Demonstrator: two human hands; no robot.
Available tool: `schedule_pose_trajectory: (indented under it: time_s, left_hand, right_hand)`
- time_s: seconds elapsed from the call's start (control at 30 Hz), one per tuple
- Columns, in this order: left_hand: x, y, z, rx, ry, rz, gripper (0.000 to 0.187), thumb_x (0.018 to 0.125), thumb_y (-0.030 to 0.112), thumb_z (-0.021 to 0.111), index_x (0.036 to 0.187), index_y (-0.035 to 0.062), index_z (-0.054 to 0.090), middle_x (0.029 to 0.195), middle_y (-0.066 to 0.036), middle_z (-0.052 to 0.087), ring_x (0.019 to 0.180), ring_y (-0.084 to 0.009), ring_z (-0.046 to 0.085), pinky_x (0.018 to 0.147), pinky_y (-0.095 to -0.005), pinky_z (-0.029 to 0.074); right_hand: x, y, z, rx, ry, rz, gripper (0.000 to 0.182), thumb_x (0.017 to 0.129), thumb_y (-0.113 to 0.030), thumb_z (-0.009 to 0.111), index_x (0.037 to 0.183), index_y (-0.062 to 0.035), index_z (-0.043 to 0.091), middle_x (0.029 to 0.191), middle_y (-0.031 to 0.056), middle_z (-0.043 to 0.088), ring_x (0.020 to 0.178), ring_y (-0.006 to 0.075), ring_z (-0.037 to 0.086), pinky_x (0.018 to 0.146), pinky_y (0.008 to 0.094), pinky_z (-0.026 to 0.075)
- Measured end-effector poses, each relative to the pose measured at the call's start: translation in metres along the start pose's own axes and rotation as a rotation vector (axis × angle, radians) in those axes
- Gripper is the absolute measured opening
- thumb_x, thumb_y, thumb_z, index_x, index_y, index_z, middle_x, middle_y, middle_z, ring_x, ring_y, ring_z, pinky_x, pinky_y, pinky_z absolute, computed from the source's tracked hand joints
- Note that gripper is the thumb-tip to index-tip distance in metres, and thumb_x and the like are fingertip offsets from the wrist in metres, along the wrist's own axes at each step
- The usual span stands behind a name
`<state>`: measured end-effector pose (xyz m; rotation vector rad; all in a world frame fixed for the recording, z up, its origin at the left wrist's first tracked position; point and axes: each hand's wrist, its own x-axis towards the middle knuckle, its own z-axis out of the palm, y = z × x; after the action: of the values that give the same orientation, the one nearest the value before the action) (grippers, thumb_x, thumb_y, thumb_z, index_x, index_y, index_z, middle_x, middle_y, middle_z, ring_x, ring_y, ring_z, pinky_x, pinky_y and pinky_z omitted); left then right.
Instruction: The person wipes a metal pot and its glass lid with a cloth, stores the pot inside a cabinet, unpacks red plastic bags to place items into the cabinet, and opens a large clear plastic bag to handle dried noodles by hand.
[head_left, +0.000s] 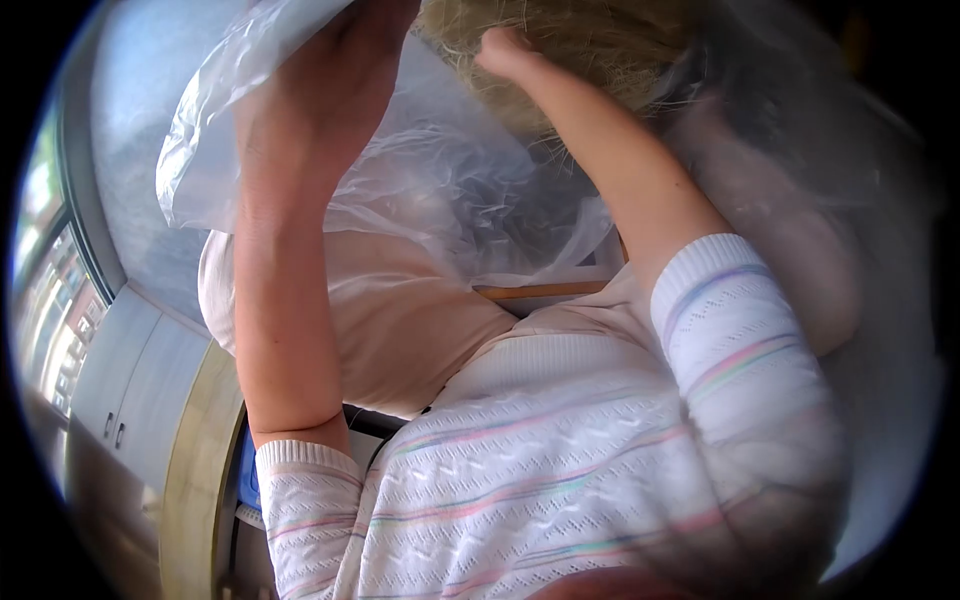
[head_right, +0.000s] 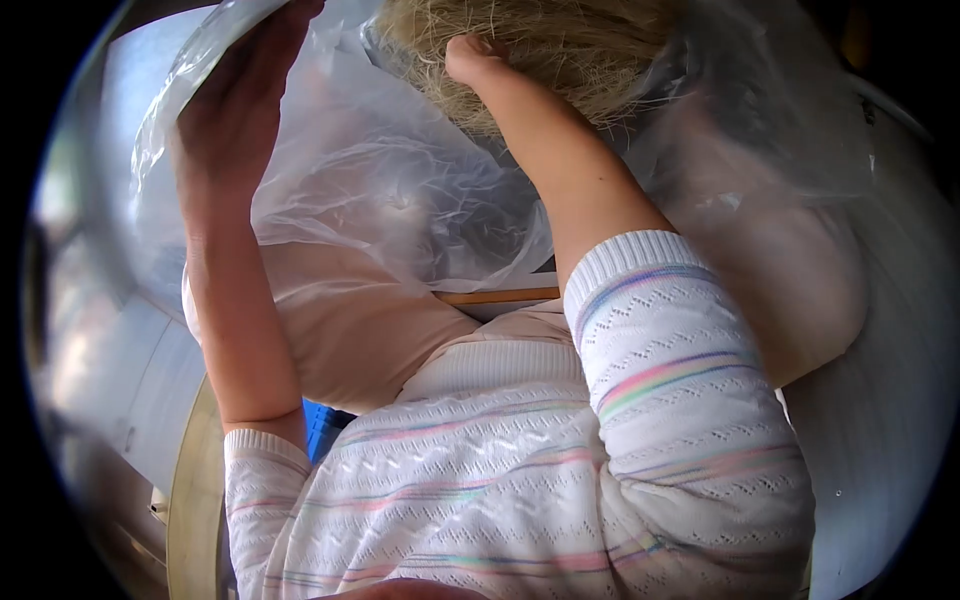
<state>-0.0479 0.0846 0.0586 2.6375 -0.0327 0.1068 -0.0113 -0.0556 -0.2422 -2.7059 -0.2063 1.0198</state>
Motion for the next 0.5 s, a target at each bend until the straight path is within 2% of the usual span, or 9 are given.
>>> schedule_pose_trajectory:
  time_s: [0.07, 0.17, 0.2, 0.23, 0.27, 0.37, 0.47, 0.5]
  left_hand:
    - [-0.004, -0.009, -0.007, 0.291, -0.075, 0.003, 0.020, 0.086, 0.010, 0.056, 0.105, 0.0046, 0.060, 0.104, -0.009, 0.062, 0.096, -0.0212, 0.057, 0.084, -0.0306, 0.044]
    - [0.009, -0.039, -0.011, -0.155, -0.147, 0.096, 0.027, 0.076, 0.001, 0.058, 0.102, 0.0074, 0.065, 0.100, -0.006, 0.064, 0.090, -0.0221, 0.061, 0.078, -0.0321, 0.049]
    - [0.009, -0.040, -0.011, 0.040, -0.084, 0.237, 0.029, 0.076, -0.002, 0.057, 0.103, 0.0074, 0.065, 0.100, -0.006, 0.064, 0.091, -0.0216, 0.061, 0.079, -0.0309, 0.049]
    - [0.010, -0.040, -0.009, 0.232, -0.024, 0.373, 0.031, 0.076, -0.005, 0.056, 0.103, 0.0074, 0.065, 0.100, -0.005, 0.064, 0.091, -0.0212, 0.060, 0.080, -0.0297, 0.049]
    - [0.011, -0.038, -0.007, 0.424, 0.035, 0.506, 0.034, 0.076, -0.009, 0.056, 0.104, 0.0075, 0.064, 0.100, -0.004, 0.064, 0.092, -0.0207, 0.060, 0.081, -0.0285, 0.048]
    - [0.011, -0.033, -0.008, 0.517, -0.010, 0.493, 0.029, 0.076, -0.004, 0.060, 0.103, 0.0081, 0.065, 0.101, -0.004, 0.064, 0.094, -0.0203, 0.059, 0.084, -0.0280, 0.047]
    - [0.009, -0.046, -0.003, -0.136, -0.077, 0.277, 0.029, 0.077, -0.002, 0.060, 0.102, 0.0093, 0.065, 0.102, -0.004, 0.064, 0.095, -0.0202, 0.059, 0.085, -0.0274, 0.047]
    - [0.012, -0.035, -0.004, -0.075, -0.051, 0.270, 0.021, 0.076, 0.002, 0.061, 0.096, 0.0094, 0.066, 0.095, -0.004, 0.065, 0.089, -0.0214, 0.060, 0.079, -0.0295, 0.048]
  right_hand:
    - [0.004, -0.003, 0.002, -0.008, -0.022, 0.025, 0.024, 0.074, -0.020, 0.061, 0.092, -0.0052, 0.067, 0.084, 0.0159, 0.066, 0.082, 0.0286, 0.064, 0.074, 0.0375, 0.050]
    - [0.007, 0.013, -0.005, 0.082, 0.019, -0.049, 0.023, 0.074, -0.022, 0.061, 0.089, -0.0049, 0.066, 0.080, 0.0137, 0.066, 0.078, 0.0255, 0.064, 0.072, 0.0359, 0.050]
    - [0.008, 0.023, -0.009, 0.131, 0.046, -0.098, 0.023, 0.074, -0.022, 0.061, 0.088, -0.0051, 0.066, 0.078, 0.0122, 0.066, 0.077, 0.0239, 0.064, 0.071, 0.0351, 0.050]
    - [-0.018, 0.023, -0.047, 0.263, -0.017, -0.076, 0.022, 0.074, -0.026, 0.062, 0.082, -0.0063, 0.066, 0.072, 0.0062, 0.065, 0.068, 0.0177, 0.063, 0.065, 0.0309, 0.049]
    - [-0.028, 0.026, -0.063, 0.269, 0.031, -0.132, 0.022, 0.075, -0.027, 0.061, 0.081, -0.0068, 0.065, 0.070, 0.0045, 0.065, 0.066, 0.0164, 0.062, 0.063, 0.0298, 0.048]
    - [-0.033, 0.029, -0.080, 0.348, 0.228, -0.289, 0.025, 0.077, -0.033, 0.059, 0.079, -0.0085, 0.064, 0.067, 0.0007, 0.063, 0.059, 0.0144, 0.059, 0.058, 0.0281, 0.045]
    - [-0.013, 0.014, -0.078, 0.454, 0.199, -0.431, 0.023, 0.080, -0.029, 0.055, 0.081, -0.0081, 0.064, 0.070, 0.0024, 0.063, 0.065, 0.0166, 0.060, 0.062, 0.0314, 0.046]
    - [-0.007, 0.008, -0.071, 0.380, 0.145, -0.462, 0.021, 0.081, -0.027, 0.054, 0.083, -0.0081, 0.064, 0.072, 0.0040, 0.064, 0.067, 0.0180, 0.061, 0.064, 0.0329, 0.046]
